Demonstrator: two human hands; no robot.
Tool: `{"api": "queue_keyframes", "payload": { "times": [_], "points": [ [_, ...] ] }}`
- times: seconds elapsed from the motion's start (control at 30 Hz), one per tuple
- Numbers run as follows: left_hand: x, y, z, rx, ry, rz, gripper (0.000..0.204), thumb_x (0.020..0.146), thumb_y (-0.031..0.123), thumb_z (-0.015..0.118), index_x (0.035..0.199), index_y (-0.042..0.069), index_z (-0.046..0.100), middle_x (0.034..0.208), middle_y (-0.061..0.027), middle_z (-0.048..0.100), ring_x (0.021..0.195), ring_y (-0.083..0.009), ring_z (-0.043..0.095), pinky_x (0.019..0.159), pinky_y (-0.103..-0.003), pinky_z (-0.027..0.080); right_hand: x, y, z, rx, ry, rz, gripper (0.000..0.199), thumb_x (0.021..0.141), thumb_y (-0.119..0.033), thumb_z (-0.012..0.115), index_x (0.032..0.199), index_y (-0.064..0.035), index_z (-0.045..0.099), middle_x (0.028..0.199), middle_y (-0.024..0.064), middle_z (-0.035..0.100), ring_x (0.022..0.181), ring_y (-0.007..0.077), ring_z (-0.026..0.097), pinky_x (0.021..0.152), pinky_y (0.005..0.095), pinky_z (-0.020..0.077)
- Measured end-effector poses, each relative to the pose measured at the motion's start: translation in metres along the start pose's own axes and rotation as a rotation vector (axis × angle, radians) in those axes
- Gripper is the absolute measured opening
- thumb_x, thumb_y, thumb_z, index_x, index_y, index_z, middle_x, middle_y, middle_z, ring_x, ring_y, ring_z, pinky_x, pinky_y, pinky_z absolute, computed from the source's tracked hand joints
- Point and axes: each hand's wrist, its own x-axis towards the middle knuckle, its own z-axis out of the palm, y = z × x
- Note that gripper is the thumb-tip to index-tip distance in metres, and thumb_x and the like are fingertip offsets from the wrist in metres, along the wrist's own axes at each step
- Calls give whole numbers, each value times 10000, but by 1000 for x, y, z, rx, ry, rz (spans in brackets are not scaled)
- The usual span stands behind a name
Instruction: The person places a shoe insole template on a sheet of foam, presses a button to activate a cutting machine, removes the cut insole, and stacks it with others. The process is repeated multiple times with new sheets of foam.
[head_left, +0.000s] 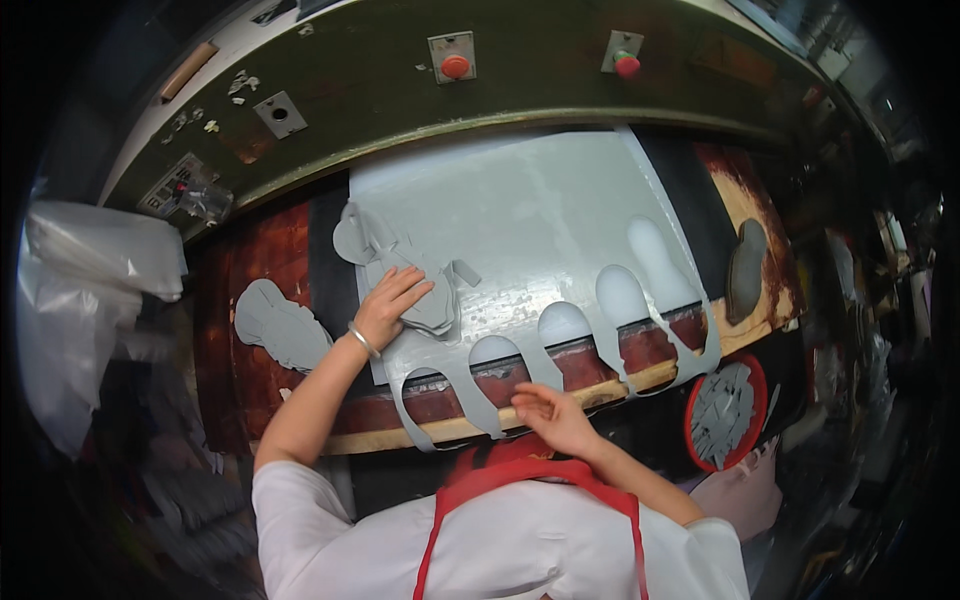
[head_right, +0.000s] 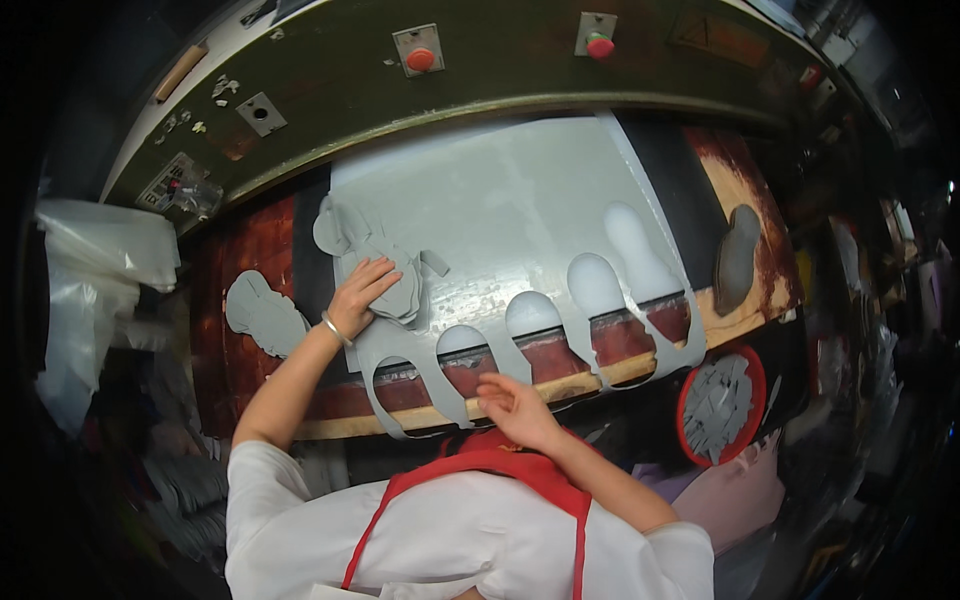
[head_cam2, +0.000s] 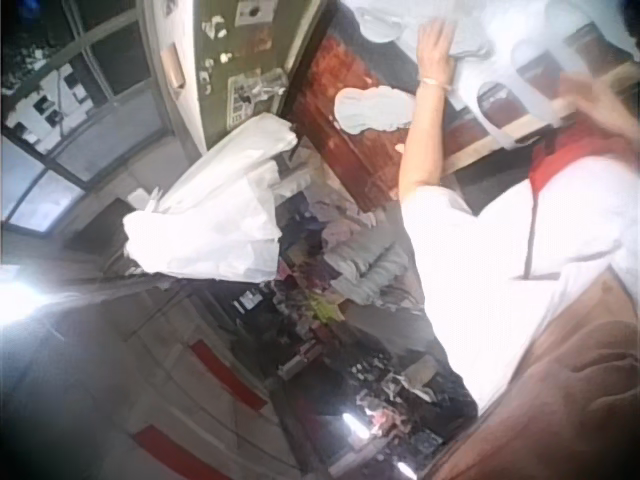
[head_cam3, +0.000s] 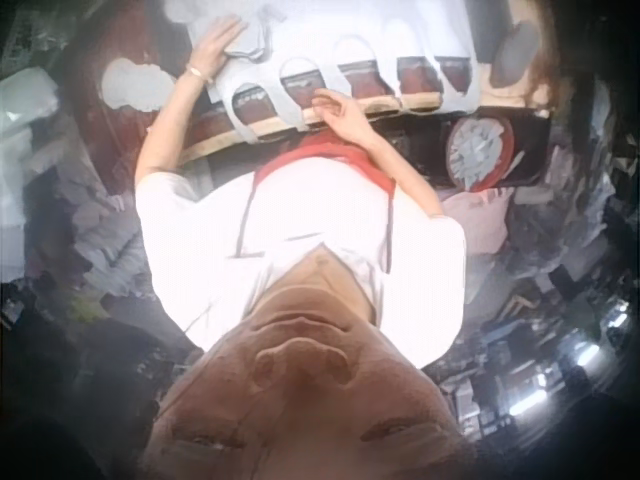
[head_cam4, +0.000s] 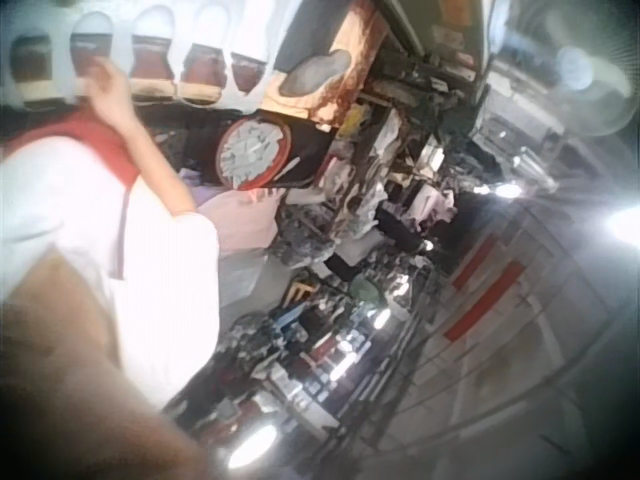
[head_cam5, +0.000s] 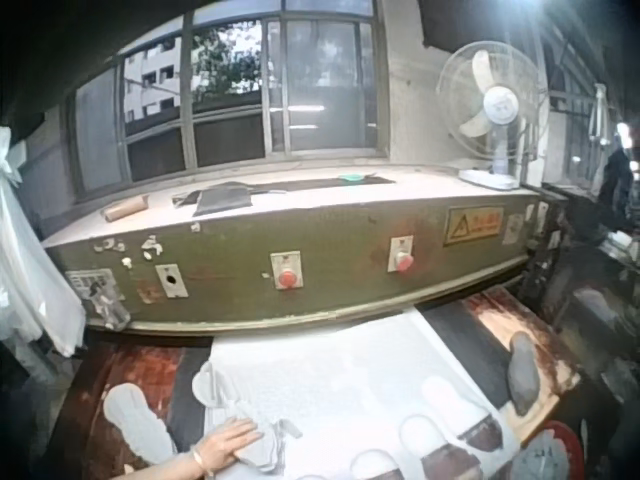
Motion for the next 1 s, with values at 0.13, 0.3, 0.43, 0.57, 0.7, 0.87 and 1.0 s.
{"api": "queue_keyframes", "payload": {
  "times": [0.13, 0.3, 0.43, 0.57, 0.7, 0.87, 1.0],
  "points": [
    [-31, 20, 13, -68, -1, -136, 663, 579, -163, 551, 1185, 96, 622, 1260, -120, 575, 1236, -324, 507, 1072, -494, 368, 28, 8, 18, 221, 57, 46, 503, 869, -71, 661, 1307, 59, 453, 1142, 136, 604, 984, 151, 606, 888, 243, 487],
    [-25, 44, -2, -241, 131, -239, 607, 597, -135, 575, 1163, 75, 636, 1214, -133, 608, 1190, -327, 549, 1054, -480, 391, 63, 16, 37, 415, -38, 263, 269, 856, -95, 683, 1024, 48, 529, 1009, 120, 607, 938, 147, 603, 853, 262, 499],
    [-23, 42, -13, -220, 320, -251, 545, 630, -110, 588, 1143, 64, 649, 1178, -145, 629, 1144, -324, 584, 1010, -473, 435, 70, 10, 40, 810, -104, 305, 145, 895, -104, 638, 887, 13, 552, 940, 129, 624, 922, 197, 628, 859, 321, 516],
    [-26, 54, -12, 135, -10, 8, 623, 611, -129, 559, 1182, 110, 633, 1229, -116, 598, 1199, -297, 545, 1023, -519, 406, 68, 6, 41, 809, -181, 310, 199, 899, -109, 627, 1005, 51, 574, 1048, 131, 632, 980, 200, 618, 895, 312, 489],
    [-14, 61, -21, -97, 147, -175, 567, 657, -152, 528, 1168, 70, 634, 1181, -147, 632, 1117, -335, 596, 969, -436, 466, 70, 7, 40, 786, -174, 357, 233, 902, -103, 612, 1054, 67, 566, 1085, 132, 625, 1000, 194, 606, 924, 311, 470],
    [2, 48, -42, -126, 513, -354, 502, 683, -154, 526, 1139, 28, 635, 1149, -165, 648, 1065, -351, 624, 922, -376, 497, 69, 9, 43, 835, -168, 307, 215, 898, -98, 605, 1036, 62, 566, 1039, 128, 620, 956, 196, 601, 881, 312, 476],
    [-13, 63, -23, 67, -11, 5, 640, 575, -141, 506, 1172, 60, 622, 1232, -152, 585, 1197, -341, 531, 1038, -484, 397, 69, 11, 46, 876, -134, 374, 255, 856, -106, 619, 1073, 18, 568, 1037, 104, 621, 986, 211, 582, 923, 333, 449]
  ]
}}
